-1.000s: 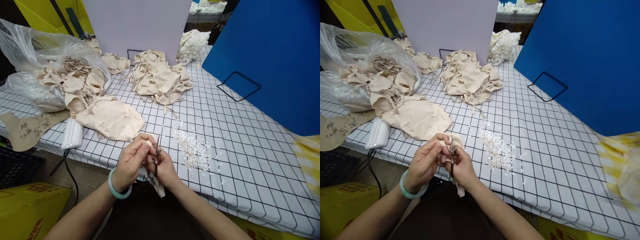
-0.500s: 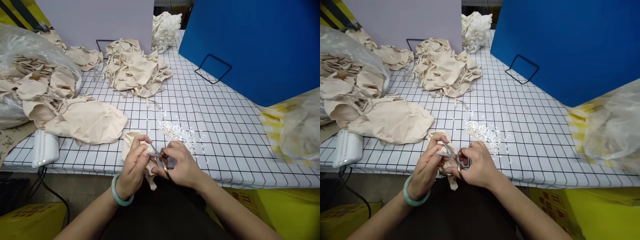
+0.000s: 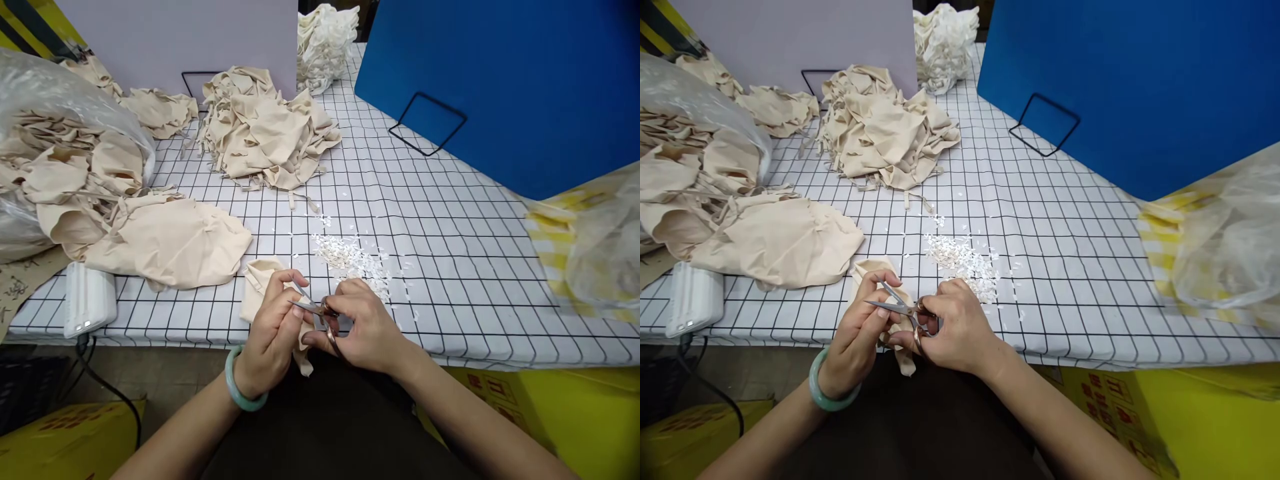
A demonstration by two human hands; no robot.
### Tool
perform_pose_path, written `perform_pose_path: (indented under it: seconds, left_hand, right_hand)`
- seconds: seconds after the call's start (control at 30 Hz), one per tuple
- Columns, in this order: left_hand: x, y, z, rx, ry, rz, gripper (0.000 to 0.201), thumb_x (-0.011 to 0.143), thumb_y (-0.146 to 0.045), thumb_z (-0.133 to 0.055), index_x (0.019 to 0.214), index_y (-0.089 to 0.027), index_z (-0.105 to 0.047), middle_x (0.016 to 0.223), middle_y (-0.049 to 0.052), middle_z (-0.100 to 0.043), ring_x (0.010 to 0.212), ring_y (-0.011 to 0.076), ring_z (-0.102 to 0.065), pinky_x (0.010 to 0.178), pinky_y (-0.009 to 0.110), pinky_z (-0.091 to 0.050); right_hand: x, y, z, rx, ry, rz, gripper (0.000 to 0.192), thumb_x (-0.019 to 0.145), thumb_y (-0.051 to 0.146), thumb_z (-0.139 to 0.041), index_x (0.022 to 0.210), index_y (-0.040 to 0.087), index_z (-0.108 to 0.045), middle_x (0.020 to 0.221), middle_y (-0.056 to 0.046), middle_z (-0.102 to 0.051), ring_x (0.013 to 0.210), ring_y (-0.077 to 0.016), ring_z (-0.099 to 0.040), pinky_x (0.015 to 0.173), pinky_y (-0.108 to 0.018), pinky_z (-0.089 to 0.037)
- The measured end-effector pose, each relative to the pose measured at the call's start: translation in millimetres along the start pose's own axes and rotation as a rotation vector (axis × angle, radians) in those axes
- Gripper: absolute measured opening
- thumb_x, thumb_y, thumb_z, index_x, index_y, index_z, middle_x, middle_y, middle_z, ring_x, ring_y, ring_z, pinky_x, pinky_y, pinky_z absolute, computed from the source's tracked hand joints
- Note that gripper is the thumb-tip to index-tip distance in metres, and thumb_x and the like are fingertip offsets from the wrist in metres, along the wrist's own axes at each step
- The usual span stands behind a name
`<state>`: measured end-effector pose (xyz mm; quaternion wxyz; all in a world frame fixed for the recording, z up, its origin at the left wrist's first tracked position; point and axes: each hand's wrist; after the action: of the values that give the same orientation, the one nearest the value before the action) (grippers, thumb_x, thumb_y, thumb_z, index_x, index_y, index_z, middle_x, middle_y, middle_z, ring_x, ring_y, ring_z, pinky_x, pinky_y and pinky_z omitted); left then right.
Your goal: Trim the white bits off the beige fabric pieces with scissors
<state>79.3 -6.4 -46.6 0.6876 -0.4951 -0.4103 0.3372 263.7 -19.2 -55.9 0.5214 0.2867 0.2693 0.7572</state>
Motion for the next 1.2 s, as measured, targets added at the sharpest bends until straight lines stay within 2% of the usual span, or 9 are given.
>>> perform_pose_path:
  seconds: [0.4,0.6,0.67,0.77,0.83,0.9,1.0,1.1,1.2]
  left_hand:
    - [13.4,5.5,-15.8,0.044,0.086,-0.004,0.032,0.104,-0.020,-0.034,0.081,-0.019,-0.056,0.083,0.009,-0.055,0.118,0.0240,-0.045,0.093,0.036,-0.046]
    - [31.8,8.7,-33.5,0.111,0.194,0.035,0.031,0.102,-0.019,-0.034,0.080,-0.018,-0.056,0.095,0.009,-0.054,0.115,0.0227,-0.049,0.093,0.034,-0.048]
    - [34.3,5.1,-26.8,0.169,0.203,0.045,0.030,0.102,-0.017,-0.035,0.080,-0.018,-0.055,0.100,0.009,-0.054,0.113,0.0217,-0.052,0.090,0.033,-0.049]
    - [27.8,-1.8,4.4,0.395,0.144,0.016,0.026,0.100,-0.017,-0.040,0.075,-0.019,-0.051,0.103,0.009,-0.056,0.114,0.0228,-0.054,0.092,0.035,-0.048]
    - [13.9,-2.0,30.3,0.638,-0.001,-0.001,0.019,0.096,-0.021,-0.052,0.078,-0.019,-0.050,0.112,0.011,-0.056,0.118,0.0264,-0.053,0.099,0.043,-0.046]
    - [-6.2,3.6,48.9,0.799,-0.081,0.046,0.013,0.090,-0.025,-0.063,0.098,-0.018,-0.054,0.129,0.015,-0.051,0.126,0.0311,-0.048,0.106,0.050,-0.043]
    - [-34.5,15.6,53.2,0.715,0.070,0.126,0.052,0.088,-0.021,-0.063,0.136,-0.021,-0.043,0.139,0.016,-0.049,0.133,0.0315,-0.046,0.108,0.050,-0.045]
    - [-37.2,16.6,44.9,0.511,0.135,0.147,0.029,0.088,-0.012,-0.054,0.116,-0.022,-0.056,0.112,0.009,-0.063,0.105,0.0238,-0.062,0.090,0.038,-0.055]
    - [3.7,2.0,52.0,0.414,0.057,0.164,0.011,0.091,-0.012,-0.051,0.087,-0.020,-0.057,0.085,0.002,-0.060,0.077,0.0162,-0.059,0.068,0.027,-0.052]
  right_hand:
    - [-21.4,-17.8,-1.5,-0.166,-0.197,-0.022,0.053,0.085,0.056,-0.069,0.052,0.019,-0.049,0.051,0.001,-0.049,0.054,-0.0118,-0.044,0.064,-0.029,-0.038]
    - [-37.1,-40.5,0.3,-0.166,-0.218,-0.272,0.058,0.086,0.065,-0.061,0.050,0.021,-0.048,0.051,0.000,-0.046,0.054,-0.0138,-0.046,0.058,-0.028,-0.039]
    - [-37.5,-45.7,11.2,-0.104,-0.184,-0.418,0.055,0.082,0.069,-0.062,0.056,0.022,-0.055,0.058,-0.002,-0.053,0.059,-0.0169,-0.053,0.058,-0.029,-0.043]
    - [-34.6,-45.7,30.6,-0.084,-0.178,-0.532,0.049,0.074,0.071,-0.069,0.088,0.024,-0.064,0.087,-0.007,-0.067,0.082,-0.0253,-0.063,0.069,-0.036,-0.052]
    - [-31.4,-38.7,32.9,-0.039,-0.158,-0.500,0.062,0.070,0.066,-0.075,0.114,0.025,-0.056,0.112,-0.010,-0.065,0.098,-0.0296,-0.063,0.077,-0.041,-0.055]
    - [-27.7,-26.0,19.3,0.100,-0.038,-0.409,0.070,0.072,0.054,-0.078,0.128,0.027,-0.045,0.122,-0.010,-0.059,0.103,-0.0284,-0.062,0.079,-0.040,-0.056]
    - [-20.7,-1.0,-21.0,0.309,0.165,-0.187,0.051,0.078,0.027,-0.072,0.121,0.024,-0.046,0.113,-0.008,-0.059,0.095,-0.0228,-0.063,0.076,-0.034,-0.055]
    - [-3.1,19.1,-48.7,0.360,0.120,-0.086,0.019,0.077,0.011,-0.058,0.090,0.022,-0.049,0.089,-0.003,-0.059,0.077,-0.0176,-0.059,0.067,-0.029,-0.050]
    - [40.6,30.0,-36.2,0.465,0.075,-0.097,0.012,0.080,0.014,-0.056,0.081,0.022,-0.046,0.078,0.001,-0.056,0.067,-0.0144,-0.054,0.060,-0.025,-0.046]
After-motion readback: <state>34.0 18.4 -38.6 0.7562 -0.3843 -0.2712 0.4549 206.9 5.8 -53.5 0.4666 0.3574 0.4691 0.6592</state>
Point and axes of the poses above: each hand's wrist, its own x-axis towards the middle knuckle, its own z-axis out of the back of the hand, y = z × x
